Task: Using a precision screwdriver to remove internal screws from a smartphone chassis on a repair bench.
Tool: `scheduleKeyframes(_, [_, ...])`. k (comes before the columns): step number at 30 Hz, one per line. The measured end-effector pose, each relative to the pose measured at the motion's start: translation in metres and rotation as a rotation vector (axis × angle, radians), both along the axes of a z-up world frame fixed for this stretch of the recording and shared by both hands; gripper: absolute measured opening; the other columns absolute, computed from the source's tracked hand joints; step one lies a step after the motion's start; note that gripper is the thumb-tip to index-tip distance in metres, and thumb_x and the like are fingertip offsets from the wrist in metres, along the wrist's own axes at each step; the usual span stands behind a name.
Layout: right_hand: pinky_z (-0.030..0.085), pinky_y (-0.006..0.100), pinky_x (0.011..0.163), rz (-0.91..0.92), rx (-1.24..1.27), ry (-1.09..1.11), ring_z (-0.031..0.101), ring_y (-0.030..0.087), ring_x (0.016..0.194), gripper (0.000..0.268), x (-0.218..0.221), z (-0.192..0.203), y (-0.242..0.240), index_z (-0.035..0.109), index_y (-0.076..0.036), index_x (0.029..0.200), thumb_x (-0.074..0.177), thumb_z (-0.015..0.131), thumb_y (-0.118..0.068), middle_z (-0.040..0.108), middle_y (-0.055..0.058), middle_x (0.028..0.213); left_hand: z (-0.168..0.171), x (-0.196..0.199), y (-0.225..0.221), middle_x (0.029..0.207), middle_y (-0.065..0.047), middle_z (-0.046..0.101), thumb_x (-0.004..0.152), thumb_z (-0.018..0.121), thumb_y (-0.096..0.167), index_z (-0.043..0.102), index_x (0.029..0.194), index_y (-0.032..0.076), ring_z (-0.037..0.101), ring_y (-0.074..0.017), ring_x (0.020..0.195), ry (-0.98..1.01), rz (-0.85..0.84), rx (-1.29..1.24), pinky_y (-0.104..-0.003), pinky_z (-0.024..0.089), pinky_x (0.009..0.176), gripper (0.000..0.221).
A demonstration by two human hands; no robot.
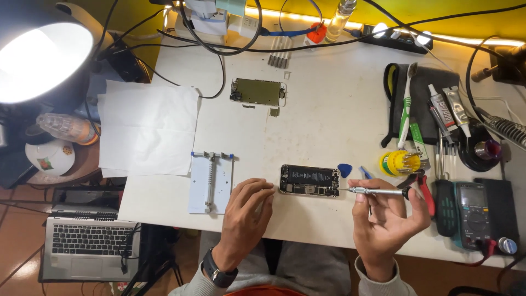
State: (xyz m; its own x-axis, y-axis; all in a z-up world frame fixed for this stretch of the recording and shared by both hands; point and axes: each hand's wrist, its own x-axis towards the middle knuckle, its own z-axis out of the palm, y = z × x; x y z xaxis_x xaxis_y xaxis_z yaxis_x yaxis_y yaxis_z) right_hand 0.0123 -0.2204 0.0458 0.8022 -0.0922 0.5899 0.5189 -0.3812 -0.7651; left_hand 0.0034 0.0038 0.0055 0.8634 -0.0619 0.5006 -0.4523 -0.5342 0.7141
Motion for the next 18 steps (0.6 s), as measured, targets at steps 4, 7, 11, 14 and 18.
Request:
scheduleKeyframes(4, [0.060, 0.058, 0.097, -0.022, 0.009, -0.006, 0.068, 0.044, 0.089, 0.064, 0.0022, -0.0041, -0.0012, 0.017, -0.018, 0.146, 0.101, 0.049, 0.014, 0.056, 0.038, 0.105, -0.0026, -0.0009, -0.0008, 0.110, -0.013, 0.070, 0.097, 0.064, 0.001, 0.069, 0.108, -0.001, 0.065, -0.0318, 0.110, 0.023, 0.031, -0.016, -0.043, 0.059, 0.098, 0.012])
scheduleKeyframes(7, [0.060, 0.059, 0.096, -0.040, 0.025, 0.003, 0.067, 0.044, 0.089, 0.066, 0.0030, -0.0075, -0.0043, 0.017, -0.019, 0.146, 0.100, 0.049, 0.015, 0.056, 0.037, 0.105, -0.0036, -0.0007, -0.0006, 0.111, -0.014, 0.070, 0.097, 0.063, 0.001, 0.069, 0.108, -0.001, 0.065, -0.0326, 0.111, 0.029, 0.027, -0.025, -0.043, 0.059, 0.099, 0.013])
scheduleKeyframes(11, [0.061, 0.060, 0.095, -0.044, 0.027, -0.010, 0.067, 0.044, 0.088, 0.067, 0.0017, -0.0101, -0.0070, 0.017, -0.020, 0.147, 0.100, 0.050, 0.014, 0.056, 0.036, 0.106, -0.0016, -0.0006, -0.0012, 0.111, -0.014, 0.070, 0.097, 0.063, 0.000, 0.069, 0.108, -0.002, 0.065, -0.0338, 0.111, 0.034, 0.020, -0.031, -0.044, 0.059, 0.097, 0.013])
scheduleKeyframes(14, [0.061, 0.060, 0.094, -0.042, 0.043, -0.010, 0.067, 0.044, 0.087, 0.067, 0.0001, -0.0093, -0.0056, 0.018, -0.020, 0.146, 0.100, 0.050, 0.014, 0.056, 0.036, 0.105, -0.0001, -0.0001, -0.0015, 0.110, -0.014, 0.070, 0.097, 0.062, 0.000, 0.069, 0.107, -0.002, 0.065, -0.0336, 0.110, 0.027, 0.020, -0.032, -0.044, 0.059, 0.097, 0.012])
scheduleKeyframes(18, [0.062, 0.055, 0.091, 0.002, 0.038, -0.005, 0.068, 0.043, 0.091, 0.065, -0.0017, -0.0034, 0.0001, 0.018, -0.021, 0.146, 0.101, 0.050, 0.012, 0.057, 0.035, 0.108, 0.0015, 0.0010, -0.0016, 0.110, -0.014, 0.070, 0.098, 0.062, 0.001, 0.069, 0.106, -0.002, 0.065, -0.0336, 0.110, 0.021, 0.011, -0.020, -0.044, 0.059, 0.097, 0.011])
